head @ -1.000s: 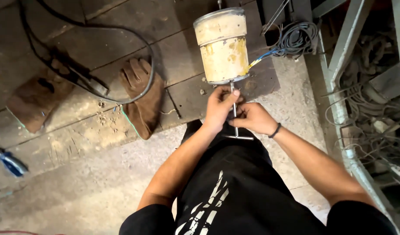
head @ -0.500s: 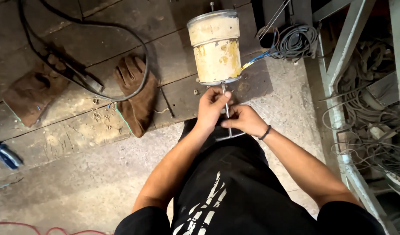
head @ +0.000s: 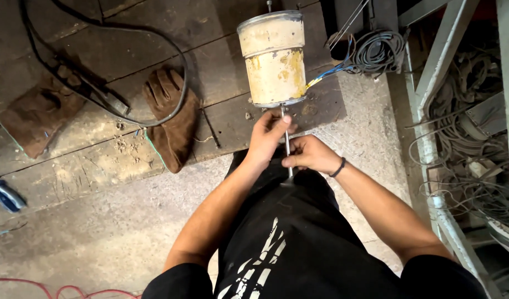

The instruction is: Repairing an electric motor by disassembling it with hand tools on a workbench

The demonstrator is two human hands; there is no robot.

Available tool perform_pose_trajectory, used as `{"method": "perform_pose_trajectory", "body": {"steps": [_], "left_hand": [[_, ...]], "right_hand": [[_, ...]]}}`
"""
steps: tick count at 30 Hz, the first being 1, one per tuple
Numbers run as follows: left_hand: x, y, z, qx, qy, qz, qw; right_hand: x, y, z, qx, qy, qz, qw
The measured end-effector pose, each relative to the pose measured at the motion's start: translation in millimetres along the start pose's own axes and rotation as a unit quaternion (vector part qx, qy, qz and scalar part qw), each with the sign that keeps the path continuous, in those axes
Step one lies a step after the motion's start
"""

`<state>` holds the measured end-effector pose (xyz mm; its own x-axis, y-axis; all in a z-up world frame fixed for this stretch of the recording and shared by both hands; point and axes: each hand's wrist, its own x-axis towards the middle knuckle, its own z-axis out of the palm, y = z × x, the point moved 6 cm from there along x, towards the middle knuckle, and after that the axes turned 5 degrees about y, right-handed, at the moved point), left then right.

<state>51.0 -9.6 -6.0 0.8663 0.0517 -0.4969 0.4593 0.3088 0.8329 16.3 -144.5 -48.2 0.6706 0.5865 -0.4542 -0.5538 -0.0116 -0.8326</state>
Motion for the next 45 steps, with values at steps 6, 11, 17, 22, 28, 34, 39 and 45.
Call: {"method": "perform_pose_trajectory", "body": {"steps": [6,11,17,22,28,34,39,45], "left_hand": [[-5,7,8,-0.054,-0.022,-0.008,0.998],[-9,10,13,-0.111,-0.084,-0.041,0.989],[5,-9,1,-0.013,0.010,-0.024,1.000],[0,-7,4,-0.040,-0.003,-0.046,0.998],[8,-5,2,-0.043,-0.039,-0.018,0.998],[4,-5,-4,-0.042,0.027,0.017,0.999],[-1,1,8,-0.119,-0.022,-0.055,0.991],[10,-22,-5,-0.056,0.043,-0.028,0.997]], "right_hand": [[-14,-82,31,-0.048,-0.062,-0.067,0.995],[-10,-34,14,0.032,-0.058,0.008,0.998],[1,-13,7,-0.057,0.010,-0.014,0.998],[-12,-56,28,0.006,-0.049,-0.027,0.998],[-1,4,2,0.041,0.036,-0.023,0.998],[-12,-43,21,0.003,-0.014,-0.053,0.998],[-11,-24,12,0.013,-0.002,-0.009,1.000],[0,-5,-7,-0.133,0.053,-0.063,0.988]]}}
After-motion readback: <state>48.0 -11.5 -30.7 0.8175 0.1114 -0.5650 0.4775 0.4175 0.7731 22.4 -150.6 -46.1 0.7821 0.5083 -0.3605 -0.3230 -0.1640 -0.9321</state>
